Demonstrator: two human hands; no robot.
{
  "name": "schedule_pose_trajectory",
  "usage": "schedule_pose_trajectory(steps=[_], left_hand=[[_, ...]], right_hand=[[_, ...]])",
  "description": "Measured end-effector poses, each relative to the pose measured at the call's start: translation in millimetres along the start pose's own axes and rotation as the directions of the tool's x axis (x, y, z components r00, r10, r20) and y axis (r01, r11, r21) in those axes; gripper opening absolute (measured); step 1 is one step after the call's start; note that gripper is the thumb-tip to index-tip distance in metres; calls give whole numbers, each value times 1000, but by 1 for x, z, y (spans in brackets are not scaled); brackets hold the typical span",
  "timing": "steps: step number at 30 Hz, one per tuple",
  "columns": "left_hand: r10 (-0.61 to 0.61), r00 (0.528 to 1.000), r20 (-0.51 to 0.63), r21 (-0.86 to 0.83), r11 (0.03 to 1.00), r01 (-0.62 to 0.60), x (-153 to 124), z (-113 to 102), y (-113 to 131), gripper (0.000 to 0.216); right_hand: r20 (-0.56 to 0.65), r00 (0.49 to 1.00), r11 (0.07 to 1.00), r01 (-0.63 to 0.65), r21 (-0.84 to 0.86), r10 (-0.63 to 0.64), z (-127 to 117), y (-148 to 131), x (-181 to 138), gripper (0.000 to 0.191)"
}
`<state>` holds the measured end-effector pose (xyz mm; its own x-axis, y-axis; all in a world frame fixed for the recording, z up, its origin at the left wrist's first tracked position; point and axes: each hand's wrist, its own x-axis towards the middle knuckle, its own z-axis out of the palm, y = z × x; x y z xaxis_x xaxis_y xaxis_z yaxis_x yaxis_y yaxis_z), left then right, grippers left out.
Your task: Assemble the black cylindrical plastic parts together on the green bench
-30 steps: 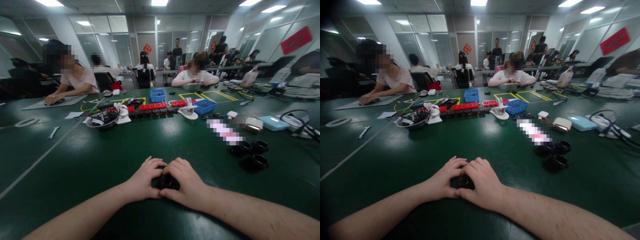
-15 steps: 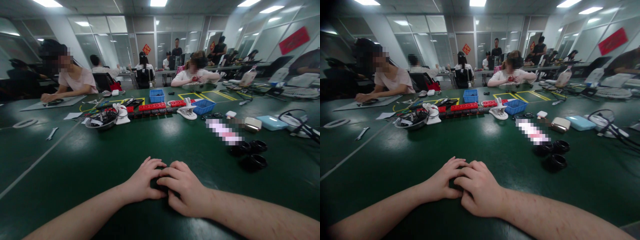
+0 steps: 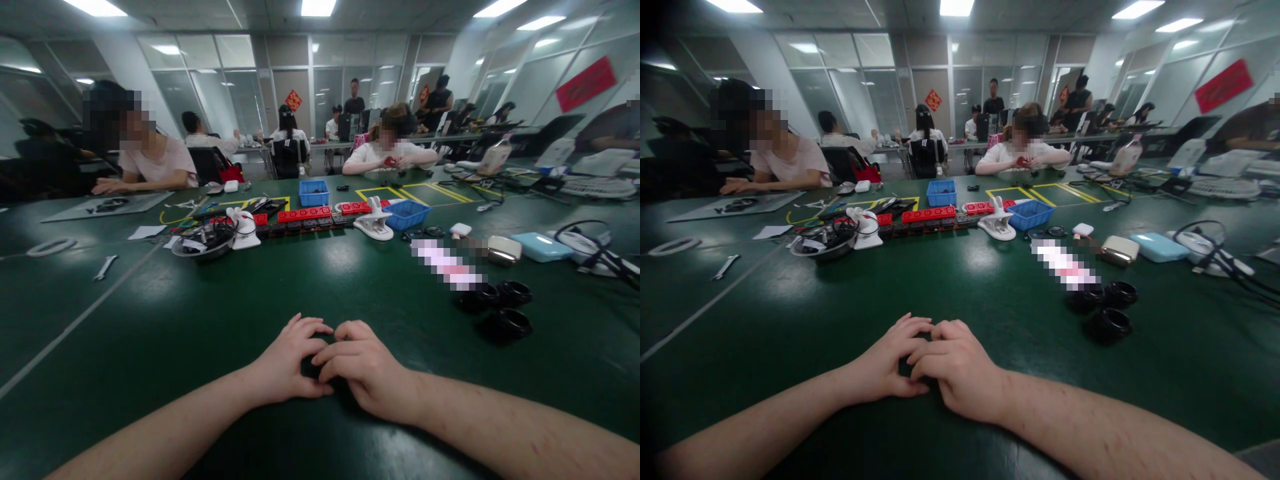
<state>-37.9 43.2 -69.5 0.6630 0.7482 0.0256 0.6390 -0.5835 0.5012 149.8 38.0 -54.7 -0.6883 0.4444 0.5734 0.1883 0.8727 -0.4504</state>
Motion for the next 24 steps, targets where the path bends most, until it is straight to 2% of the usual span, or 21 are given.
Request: schedule_pose_trajectory(steps=[4,8,12,17,24], left_hand=[[4,1000,-1,0,1000,-4,0,0,0,46],[12,1000,-13,-17,1000,-12,0,-1,0,60],[11,1000,-11,-25,1000,-11,-1,-2,1,53],[-3,1000,-3,-30,1000,3,-1,-1,-2,43],[4,1000,-1,-27,1000,-4,-1,0,-4,43]], right_hand=[[7,1000,1000,-3,31,2,-1,0,-1,28],[-42,999,998,-23,63,26,-5,-2,-3,28],[-66,990,988,-121,96,128,-7,-3,-4,19],[-70,968,971,-241,5,240,-3,-4,-3,44],[-25,947,942,-321,-93,320,1,-4,-3,51]])
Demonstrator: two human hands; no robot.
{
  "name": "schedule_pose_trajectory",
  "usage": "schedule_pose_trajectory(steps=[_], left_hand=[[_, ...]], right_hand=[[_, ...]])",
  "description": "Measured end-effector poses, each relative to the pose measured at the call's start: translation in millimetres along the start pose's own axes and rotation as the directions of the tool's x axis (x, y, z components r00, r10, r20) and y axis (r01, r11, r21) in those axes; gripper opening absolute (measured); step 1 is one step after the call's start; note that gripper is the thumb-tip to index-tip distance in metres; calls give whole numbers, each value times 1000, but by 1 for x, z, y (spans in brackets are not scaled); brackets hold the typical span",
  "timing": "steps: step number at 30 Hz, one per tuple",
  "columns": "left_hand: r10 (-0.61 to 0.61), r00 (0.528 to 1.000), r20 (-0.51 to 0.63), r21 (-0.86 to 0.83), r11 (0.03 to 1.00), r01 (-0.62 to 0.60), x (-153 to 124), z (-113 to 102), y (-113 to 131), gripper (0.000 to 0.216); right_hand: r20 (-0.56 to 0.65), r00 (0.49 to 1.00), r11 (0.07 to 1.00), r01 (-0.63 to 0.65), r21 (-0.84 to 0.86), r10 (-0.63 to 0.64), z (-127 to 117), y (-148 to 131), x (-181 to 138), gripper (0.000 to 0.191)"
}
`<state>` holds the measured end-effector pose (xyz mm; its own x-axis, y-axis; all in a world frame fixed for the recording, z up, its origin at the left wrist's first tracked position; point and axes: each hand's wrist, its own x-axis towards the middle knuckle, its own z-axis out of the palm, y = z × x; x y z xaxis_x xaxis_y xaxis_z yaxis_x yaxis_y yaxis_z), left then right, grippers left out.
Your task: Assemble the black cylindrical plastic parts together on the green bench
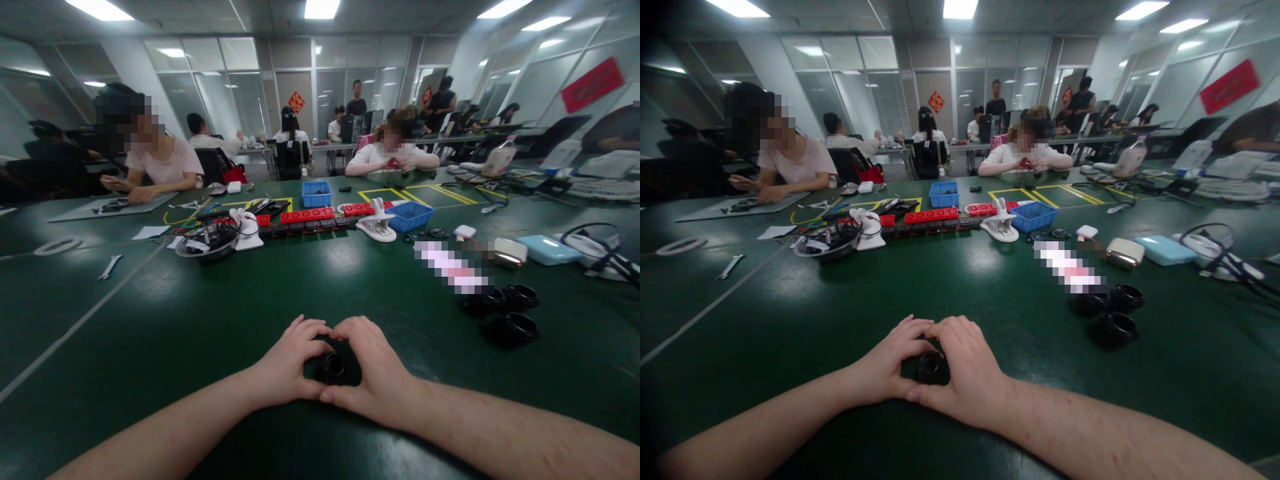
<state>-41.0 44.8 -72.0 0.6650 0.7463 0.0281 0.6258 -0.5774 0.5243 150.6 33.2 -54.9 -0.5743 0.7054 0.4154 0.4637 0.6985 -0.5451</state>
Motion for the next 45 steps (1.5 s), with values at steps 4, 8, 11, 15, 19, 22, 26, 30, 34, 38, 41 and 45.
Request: schedule_pose_trajectory(steps=[4,8,11,15,19,22,26,30,34,38,41,45], left_hand=[[2,1000,14,-2,1000,-2,0,-1,2,48],[-15,1000,9,-2,1000,15,0,-3,6,44],[-21,1000,-4,-9,1000,21,0,-3,8,36],[3,1000,-5,-9,1000,-3,0,-2,6,42],[20,1000,-11,11,1000,-19,0,0,4,44],[18,1000,-10,22,1000,-17,0,0,4,41],[13,1000,-16,30,999,-13,1,1,3,38],[20,1000,-11,38,999,-19,0,2,2,41],[20,1000,-17,36,999,-20,0,2,1,59],[11,1000,-8,24,1000,-11,0,2,0,53],[1,1000,-12,11,1000,-1,0,1,0,43],[7,1000,-2,-5,1000,-7,0,0,2,51]], right_hand=[[90,996,1000,-5,-22,7,0,0,1,33],[128,991,1000,30,-3,-30,-3,-3,2,25],[118,990,997,76,19,-78,-5,-5,1,28],[132,982,991,130,44,-134,-7,-5,2,30],[148,964,974,211,80,-221,-9,-4,4,32],[125,953,960,266,94,-276,-8,-2,4,32],[84,939,941,326,91,-333,-7,1,2,29],[72,927,928,363,86,-369,-10,-2,0,31],[11,945,943,326,64,-327,-12,-4,-1,32],[7,985,984,171,46,-172,-7,-1,0,38],[10,995,995,100,30,-100,-3,2,2,44],[42,996,997,81,-1,-81,-3,1,3,26]])
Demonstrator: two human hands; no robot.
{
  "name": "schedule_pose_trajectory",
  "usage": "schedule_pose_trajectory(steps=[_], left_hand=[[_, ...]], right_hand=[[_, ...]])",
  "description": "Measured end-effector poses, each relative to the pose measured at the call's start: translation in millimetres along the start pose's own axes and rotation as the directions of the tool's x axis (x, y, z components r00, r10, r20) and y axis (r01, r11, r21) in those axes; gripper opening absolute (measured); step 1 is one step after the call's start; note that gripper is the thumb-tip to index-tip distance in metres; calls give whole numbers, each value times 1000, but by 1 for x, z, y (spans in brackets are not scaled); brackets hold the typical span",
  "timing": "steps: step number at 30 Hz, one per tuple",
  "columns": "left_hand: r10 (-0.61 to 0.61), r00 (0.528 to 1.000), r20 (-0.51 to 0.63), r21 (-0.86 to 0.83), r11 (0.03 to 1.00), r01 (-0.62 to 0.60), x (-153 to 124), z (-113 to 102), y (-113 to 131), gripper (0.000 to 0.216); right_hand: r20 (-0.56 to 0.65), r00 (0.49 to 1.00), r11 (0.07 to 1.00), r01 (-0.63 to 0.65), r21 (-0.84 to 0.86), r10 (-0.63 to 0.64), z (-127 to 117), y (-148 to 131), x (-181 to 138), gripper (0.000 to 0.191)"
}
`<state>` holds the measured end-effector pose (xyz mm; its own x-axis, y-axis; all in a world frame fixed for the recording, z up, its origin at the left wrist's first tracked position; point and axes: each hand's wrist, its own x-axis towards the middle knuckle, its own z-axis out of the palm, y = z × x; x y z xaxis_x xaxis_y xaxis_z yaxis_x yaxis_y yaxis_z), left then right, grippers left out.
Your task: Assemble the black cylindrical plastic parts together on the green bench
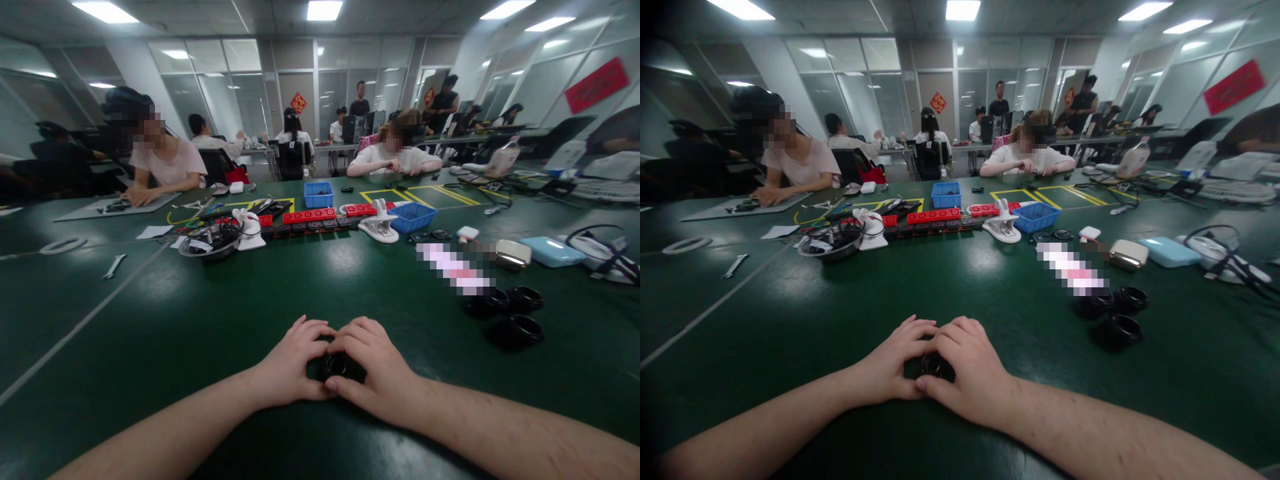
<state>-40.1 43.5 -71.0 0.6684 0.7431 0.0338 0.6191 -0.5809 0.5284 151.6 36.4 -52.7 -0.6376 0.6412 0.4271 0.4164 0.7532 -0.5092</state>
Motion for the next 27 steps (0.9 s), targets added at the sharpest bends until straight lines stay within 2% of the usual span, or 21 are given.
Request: schedule_pose_trajectory(steps=[10,20,27], left_hand=[[-6,1000,8,5,1000,5,1,0,1,50],[-10,1000,15,4,1000,10,1,-3,6,42],[-11,1000,-3,21,1000,11,1,-2,5,25]], right_hand=[[56,998,1000,26,-3,-26,-5,-6,2,17],[104,989,988,88,128,-101,-3,-2,4,25],[110,990,987,76,144,-93,-1,-6,6,23]])
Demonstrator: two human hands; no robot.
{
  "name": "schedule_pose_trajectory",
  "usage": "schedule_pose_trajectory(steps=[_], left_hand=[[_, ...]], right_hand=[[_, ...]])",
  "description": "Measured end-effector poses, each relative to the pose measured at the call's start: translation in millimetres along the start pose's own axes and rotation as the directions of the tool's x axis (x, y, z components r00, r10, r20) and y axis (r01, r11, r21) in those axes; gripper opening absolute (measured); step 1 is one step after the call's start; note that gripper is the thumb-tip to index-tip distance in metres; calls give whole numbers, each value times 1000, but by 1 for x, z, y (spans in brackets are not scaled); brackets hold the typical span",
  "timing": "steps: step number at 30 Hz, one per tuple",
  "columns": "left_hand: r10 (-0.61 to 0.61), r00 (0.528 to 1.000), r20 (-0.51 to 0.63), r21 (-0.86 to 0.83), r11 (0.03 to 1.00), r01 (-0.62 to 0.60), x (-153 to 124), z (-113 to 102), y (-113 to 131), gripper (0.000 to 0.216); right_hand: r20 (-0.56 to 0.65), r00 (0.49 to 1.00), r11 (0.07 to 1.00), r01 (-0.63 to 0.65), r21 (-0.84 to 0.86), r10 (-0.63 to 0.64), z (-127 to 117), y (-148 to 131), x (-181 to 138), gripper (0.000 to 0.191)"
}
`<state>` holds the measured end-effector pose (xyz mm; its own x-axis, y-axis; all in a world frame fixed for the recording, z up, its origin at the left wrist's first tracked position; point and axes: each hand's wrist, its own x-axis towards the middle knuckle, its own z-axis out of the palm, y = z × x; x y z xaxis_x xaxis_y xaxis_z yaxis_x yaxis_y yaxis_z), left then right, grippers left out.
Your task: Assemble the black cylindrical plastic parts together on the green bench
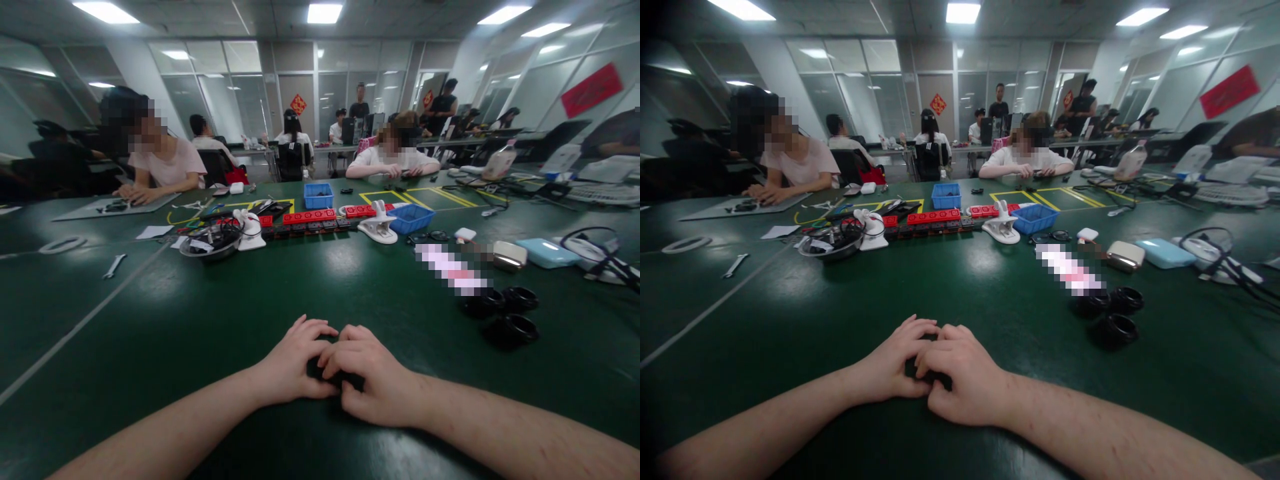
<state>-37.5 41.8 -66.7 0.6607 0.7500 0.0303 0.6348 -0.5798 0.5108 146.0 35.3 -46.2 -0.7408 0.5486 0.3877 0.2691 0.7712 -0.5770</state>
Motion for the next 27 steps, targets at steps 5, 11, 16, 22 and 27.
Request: schedule_pose_trajectory(steps=[5,11,16,22,27], left_hand=[[1,1000,5,3,1000,-1,-1,1,0,32],[4,1000,6,18,1000,-4,0,3,-3,46],[1,1000,2,25,1000,-1,1,3,-2,47],[-1,1000,2,15,1000,1,0,2,-2,51],[15,1000,-4,-1,1000,-15,-1,2,-4,49]], right_hand=[[17,999,998,48,-46,-47,0,-3,-1,15],[-2,982,965,184,-188,-187,4,2,-5,15],[-19,976,961,210,-182,-217,3,5,-6,14],[-156,952,963,248,-110,-263,-12,-2,-9,24],[-205,975,990,58,-132,-85,-11,-2,-8,21]])
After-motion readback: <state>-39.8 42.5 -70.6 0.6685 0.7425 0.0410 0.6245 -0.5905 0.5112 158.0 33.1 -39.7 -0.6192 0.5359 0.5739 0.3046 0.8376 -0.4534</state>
